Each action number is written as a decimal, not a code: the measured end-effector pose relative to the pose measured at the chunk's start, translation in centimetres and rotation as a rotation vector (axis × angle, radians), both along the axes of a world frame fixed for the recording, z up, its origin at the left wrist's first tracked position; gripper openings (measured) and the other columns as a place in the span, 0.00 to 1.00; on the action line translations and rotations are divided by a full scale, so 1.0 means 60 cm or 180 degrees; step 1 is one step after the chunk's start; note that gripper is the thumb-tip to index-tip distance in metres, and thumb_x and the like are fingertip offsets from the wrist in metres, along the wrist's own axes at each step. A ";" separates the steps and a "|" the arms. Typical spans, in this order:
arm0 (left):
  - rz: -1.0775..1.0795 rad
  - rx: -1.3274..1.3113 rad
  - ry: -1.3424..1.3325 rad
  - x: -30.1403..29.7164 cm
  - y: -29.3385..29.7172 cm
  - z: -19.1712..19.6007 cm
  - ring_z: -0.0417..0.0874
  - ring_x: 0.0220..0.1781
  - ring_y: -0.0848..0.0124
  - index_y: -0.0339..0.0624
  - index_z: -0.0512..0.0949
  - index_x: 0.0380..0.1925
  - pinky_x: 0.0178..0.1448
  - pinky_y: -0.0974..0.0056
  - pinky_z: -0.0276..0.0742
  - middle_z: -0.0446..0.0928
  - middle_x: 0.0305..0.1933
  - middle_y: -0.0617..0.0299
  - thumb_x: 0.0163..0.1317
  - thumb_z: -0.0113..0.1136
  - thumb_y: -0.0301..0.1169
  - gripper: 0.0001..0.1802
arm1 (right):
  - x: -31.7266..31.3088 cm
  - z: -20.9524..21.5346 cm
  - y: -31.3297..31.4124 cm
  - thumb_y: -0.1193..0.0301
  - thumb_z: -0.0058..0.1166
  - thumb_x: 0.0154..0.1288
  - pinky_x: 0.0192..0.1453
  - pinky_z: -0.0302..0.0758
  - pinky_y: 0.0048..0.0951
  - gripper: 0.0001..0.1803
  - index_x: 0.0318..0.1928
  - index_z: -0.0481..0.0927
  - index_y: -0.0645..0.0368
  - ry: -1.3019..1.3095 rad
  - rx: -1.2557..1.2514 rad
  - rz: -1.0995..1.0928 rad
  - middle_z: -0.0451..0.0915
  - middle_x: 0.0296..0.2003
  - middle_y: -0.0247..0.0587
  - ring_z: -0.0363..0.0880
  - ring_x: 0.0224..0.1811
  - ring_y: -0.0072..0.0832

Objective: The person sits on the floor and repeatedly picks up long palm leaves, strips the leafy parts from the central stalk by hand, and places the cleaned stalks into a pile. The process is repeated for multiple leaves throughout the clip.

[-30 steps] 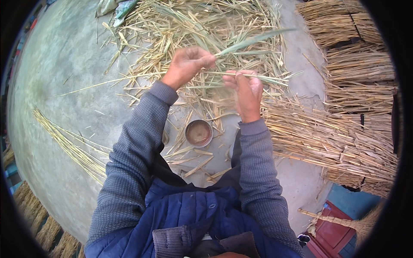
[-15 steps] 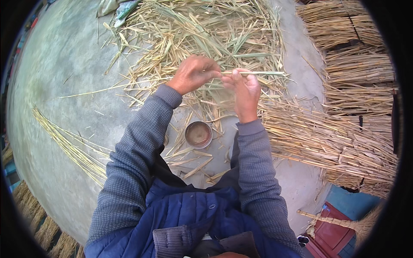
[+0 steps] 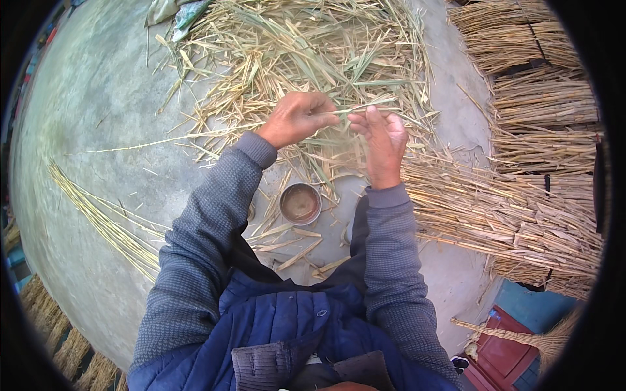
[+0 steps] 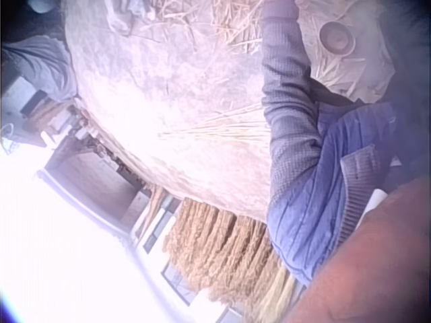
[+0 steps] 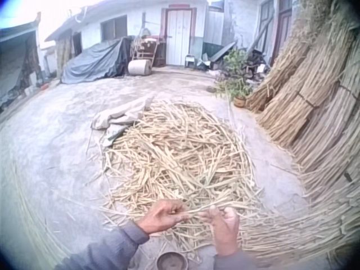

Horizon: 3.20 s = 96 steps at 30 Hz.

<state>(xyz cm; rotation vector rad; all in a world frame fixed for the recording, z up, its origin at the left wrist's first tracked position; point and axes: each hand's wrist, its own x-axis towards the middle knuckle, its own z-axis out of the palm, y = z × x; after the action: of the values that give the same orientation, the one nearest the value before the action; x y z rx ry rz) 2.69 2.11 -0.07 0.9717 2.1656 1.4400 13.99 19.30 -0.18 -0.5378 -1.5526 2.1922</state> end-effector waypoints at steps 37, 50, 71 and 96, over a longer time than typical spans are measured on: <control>-0.0286 -0.0279 0.0363 -0.012 -0.004 -0.002 0.82 0.28 0.70 0.37 0.83 0.35 0.36 0.64 0.77 0.83 0.27 0.59 0.60 0.72 0.39 0.15 | 0.000 -0.001 -0.005 0.70 0.52 0.75 0.37 0.83 0.22 0.11 0.46 0.73 0.67 -0.0278 -0.0068 0.0170 0.84 0.38 0.50 0.86 0.33 0.26; 0.0142 0.0125 -0.0280 0.001 0.014 0.002 0.81 0.30 0.79 0.36 0.84 0.35 0.35 0.70 0.77 0.84 0.30 0.63 0.62 0.71 0.31 0.09 | -0.002 0.000 -0.013 0.73 0.52 0.74 0.39 0.83 0.22 0.09 0.45 0.72 0.66 -0.0237 0.0174 0.0330 0.84 0.38 0.50 0.86 0.35 0.26; -0.0077 0.0377 -0.0894 -0.011 -0.007 -0.004 0.81 0.31 0.80 0.35 0.84 0.36 0.36 0.72 0.77 0.85 0.30 0.64 0.67 0.67 0.35 0.12 | -0.022 0.002 -0.028 0.65 0.62 0.71 0.51 0.75 0.23 0.18 0.53 0.80 0.65 -0.0177 0.0432 0.0904 0.85 0.40 0.36 0.80 0.41 0.19; 0.0170 0.0037 0.0250 -0.010 -0.092 0.039 0.82 0.30 0.78 0.37 0.85 0.34 0.35 0.70 0.78 0.84 0.28 0.64 0.62 0.71 0.34 0.11 | -0.021 -0.036 0.017 0.57 0.65 0.68 0.34 0.82 0.24 0.23 0.39 0.78 0.69 -0.0329 -0.0008 -0.0513 0.84 0.31 0.46 0.83 0.26 0.25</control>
<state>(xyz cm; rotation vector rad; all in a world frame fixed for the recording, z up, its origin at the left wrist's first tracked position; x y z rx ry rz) 2.10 -3.43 2.26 0.9976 2.2575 1.4634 12.76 20.33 -2.36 -0.7606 -1.5015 2.0743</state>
